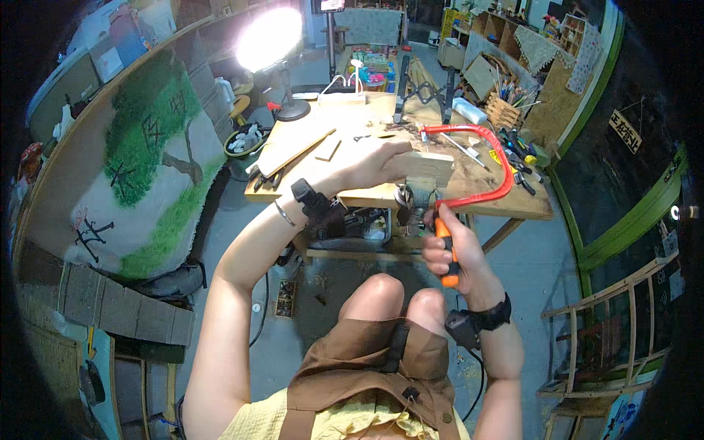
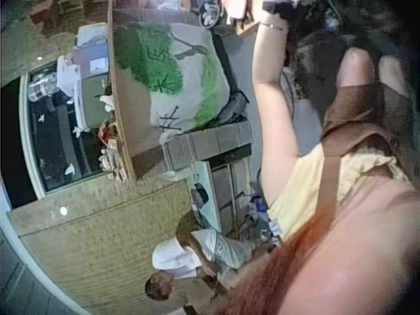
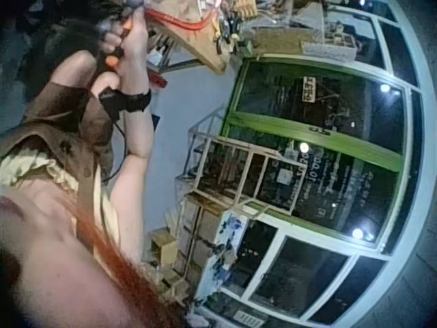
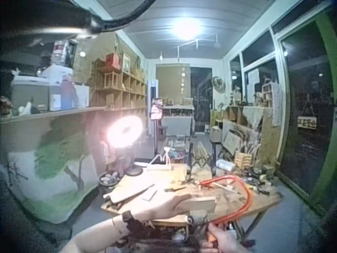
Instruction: The person saws a piece of wood clamped in a vise using a hand saw.
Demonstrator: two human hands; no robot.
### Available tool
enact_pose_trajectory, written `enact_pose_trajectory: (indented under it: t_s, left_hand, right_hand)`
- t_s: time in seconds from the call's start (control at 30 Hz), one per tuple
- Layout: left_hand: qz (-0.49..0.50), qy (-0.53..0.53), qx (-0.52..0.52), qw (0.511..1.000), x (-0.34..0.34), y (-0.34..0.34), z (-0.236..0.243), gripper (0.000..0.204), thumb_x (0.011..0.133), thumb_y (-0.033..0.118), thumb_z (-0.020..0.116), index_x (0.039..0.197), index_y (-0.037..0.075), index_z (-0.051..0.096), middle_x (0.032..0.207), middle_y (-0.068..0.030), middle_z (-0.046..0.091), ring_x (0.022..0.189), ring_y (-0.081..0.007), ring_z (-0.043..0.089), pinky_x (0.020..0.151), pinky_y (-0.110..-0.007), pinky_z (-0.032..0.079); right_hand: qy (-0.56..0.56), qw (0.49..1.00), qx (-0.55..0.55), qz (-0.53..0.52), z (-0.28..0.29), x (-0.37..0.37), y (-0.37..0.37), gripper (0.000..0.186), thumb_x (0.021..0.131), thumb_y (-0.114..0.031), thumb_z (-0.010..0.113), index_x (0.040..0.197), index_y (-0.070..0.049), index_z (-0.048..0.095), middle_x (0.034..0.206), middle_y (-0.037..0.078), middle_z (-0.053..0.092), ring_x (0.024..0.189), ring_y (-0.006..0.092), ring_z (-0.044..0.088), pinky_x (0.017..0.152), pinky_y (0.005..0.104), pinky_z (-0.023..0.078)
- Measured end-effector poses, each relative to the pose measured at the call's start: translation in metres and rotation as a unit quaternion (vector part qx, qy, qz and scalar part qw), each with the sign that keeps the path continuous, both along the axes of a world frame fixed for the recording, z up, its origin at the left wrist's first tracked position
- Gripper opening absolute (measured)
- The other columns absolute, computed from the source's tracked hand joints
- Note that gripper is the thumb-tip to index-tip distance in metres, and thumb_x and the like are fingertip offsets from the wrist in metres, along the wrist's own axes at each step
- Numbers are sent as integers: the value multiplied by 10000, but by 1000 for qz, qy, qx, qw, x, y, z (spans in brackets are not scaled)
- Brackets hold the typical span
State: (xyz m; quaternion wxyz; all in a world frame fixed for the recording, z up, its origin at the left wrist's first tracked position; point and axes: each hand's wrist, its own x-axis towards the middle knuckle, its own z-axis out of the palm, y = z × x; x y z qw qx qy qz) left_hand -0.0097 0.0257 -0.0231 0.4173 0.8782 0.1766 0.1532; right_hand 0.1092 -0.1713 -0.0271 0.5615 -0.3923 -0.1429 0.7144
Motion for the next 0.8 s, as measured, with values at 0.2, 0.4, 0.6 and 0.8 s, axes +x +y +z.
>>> enact_pose_trajectory:
  t_s: [0.2,0.4,0.6,0.8]
  left_hand:
    - [-26,16,141,990,6,-18,26,547,752,132,648,1226,13,401,1119,-194,513,1050,-259,494,907,-340,381]
    - [25,-55,147,987,-12,-2,5,513,760,234,670,1168,-11,478,880,-141,617,787,-166,548,706,-289,446]
    - [36,-49,190,980,2,-11,5,516,759,243,669,1158,-25,478,912,-128,604,783,-144,530,694,-269,438]
    - [36,-18,181,983,1,-22,24,461,763,233,654,1136,4,509,757,-106,601,653,-150,514,603,-280,430]
  right_hand:
    - [-28,999,-20,5,8,6,-22,281,887,-451,414,870,-170,427,537,-27,360,379,61,317,343,200,266]
    - [-21,999,-34,-5,3,-11,-11,304,893,-447,404,894,-147,454,524,-44,331,360,32,302,317,167,256]
    - [-25,1000,-10,-2,0,14,8,291,893,-439,411,894,-152,456,551,-49,350,385,27,311,318,173,246]
    - [-26,999,-22,-7,5,-2,-34,286,897,-436,399,922,-156,446,529,-34,366,355,35,305,316,182,246]
